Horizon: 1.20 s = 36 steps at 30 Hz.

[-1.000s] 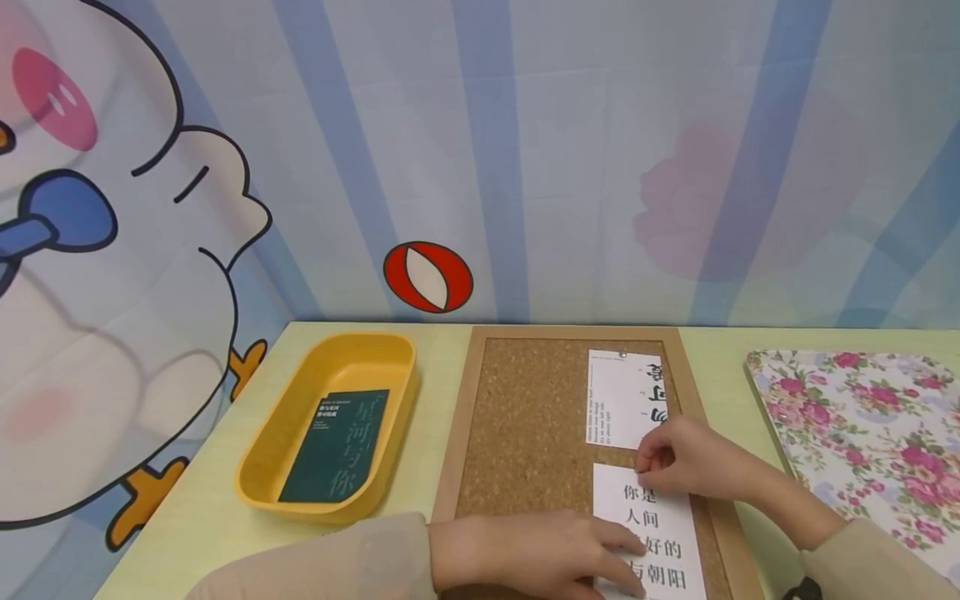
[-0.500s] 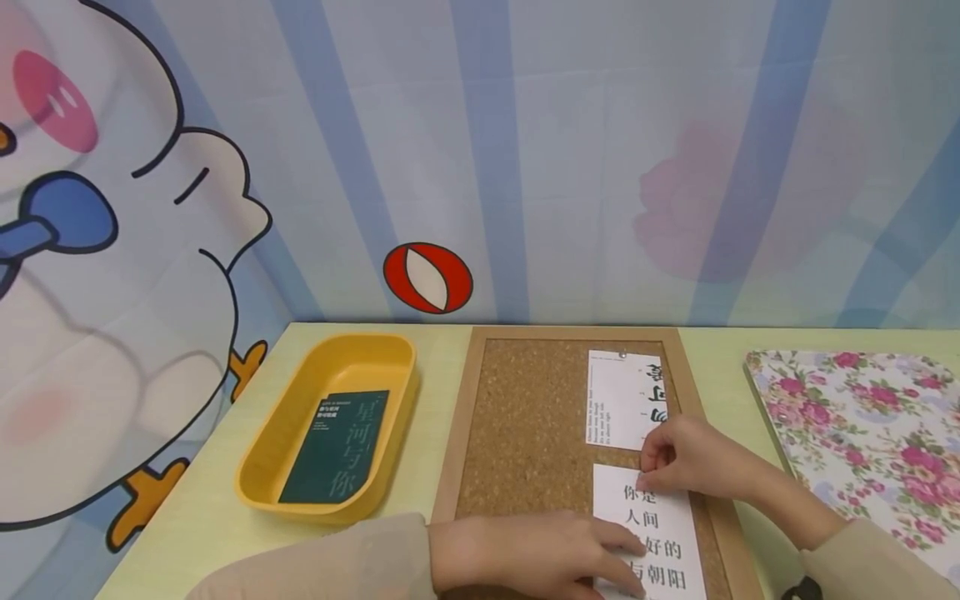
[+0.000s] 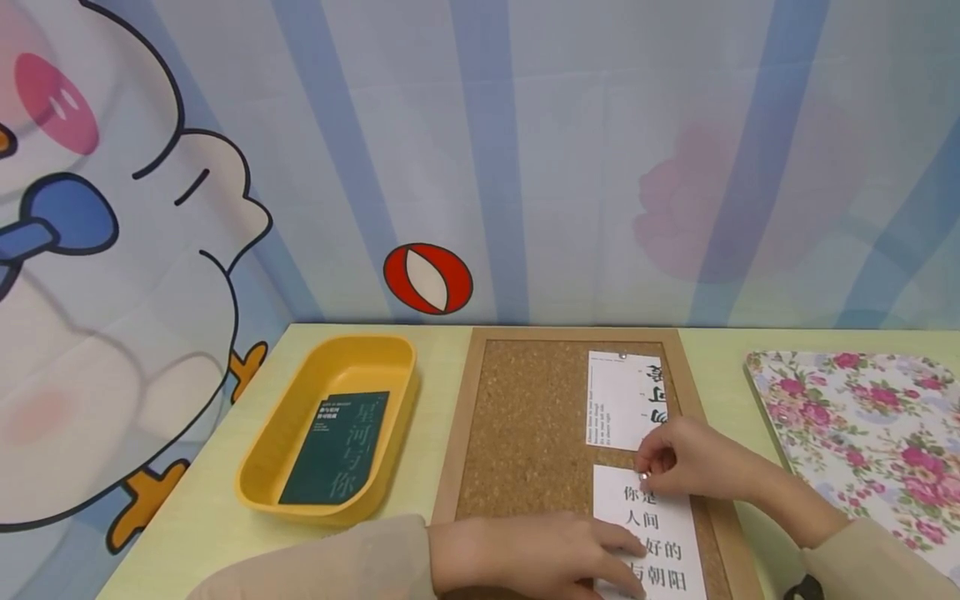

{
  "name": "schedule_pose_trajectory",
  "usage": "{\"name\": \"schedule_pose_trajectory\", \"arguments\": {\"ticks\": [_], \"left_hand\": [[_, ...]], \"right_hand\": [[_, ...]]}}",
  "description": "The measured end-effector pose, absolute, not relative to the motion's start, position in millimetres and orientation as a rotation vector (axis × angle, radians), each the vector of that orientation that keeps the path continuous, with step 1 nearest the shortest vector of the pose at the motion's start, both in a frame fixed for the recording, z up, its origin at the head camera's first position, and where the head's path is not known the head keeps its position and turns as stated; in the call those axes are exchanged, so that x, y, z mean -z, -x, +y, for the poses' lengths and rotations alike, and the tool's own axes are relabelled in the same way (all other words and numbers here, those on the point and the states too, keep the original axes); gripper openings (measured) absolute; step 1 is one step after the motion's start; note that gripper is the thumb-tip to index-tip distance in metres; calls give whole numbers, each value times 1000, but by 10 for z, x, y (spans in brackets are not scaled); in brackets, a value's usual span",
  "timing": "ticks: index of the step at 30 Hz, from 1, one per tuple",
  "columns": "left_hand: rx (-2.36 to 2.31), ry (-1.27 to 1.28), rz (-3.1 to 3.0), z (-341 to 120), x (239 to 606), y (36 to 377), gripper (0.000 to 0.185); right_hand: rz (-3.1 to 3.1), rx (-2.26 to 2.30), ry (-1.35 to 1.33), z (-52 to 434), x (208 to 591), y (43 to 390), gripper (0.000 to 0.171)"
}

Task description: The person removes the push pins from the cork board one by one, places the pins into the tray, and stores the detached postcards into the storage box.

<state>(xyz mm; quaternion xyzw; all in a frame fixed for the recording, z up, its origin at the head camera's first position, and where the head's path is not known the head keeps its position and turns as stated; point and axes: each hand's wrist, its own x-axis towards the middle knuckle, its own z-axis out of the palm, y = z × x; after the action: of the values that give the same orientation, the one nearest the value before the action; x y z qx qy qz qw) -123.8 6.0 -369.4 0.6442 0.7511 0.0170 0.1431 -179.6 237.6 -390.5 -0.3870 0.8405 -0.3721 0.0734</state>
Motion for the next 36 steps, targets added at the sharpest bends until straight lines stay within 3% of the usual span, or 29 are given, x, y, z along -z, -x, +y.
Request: {"name": "schedule_pose_trajectory", "arguments": {"ticks": [7, 15, 36], "left_hand": [[-106, -1834, 2134, 50, 3694, 1253, 37], [-59, -1844, 2158, 57, 3688, 1246, 37], [-55, -1823, 2169, 61, 3696, 1240, 38]], "right_hand": [[2603, 1008, 1054, 2347, 3882, 1787, 21], [2556, 1056, 1147, 2347, 3906, 1815, 14], [2593, 1147, 1140, 2431, 3854, 1790, 17]]}}
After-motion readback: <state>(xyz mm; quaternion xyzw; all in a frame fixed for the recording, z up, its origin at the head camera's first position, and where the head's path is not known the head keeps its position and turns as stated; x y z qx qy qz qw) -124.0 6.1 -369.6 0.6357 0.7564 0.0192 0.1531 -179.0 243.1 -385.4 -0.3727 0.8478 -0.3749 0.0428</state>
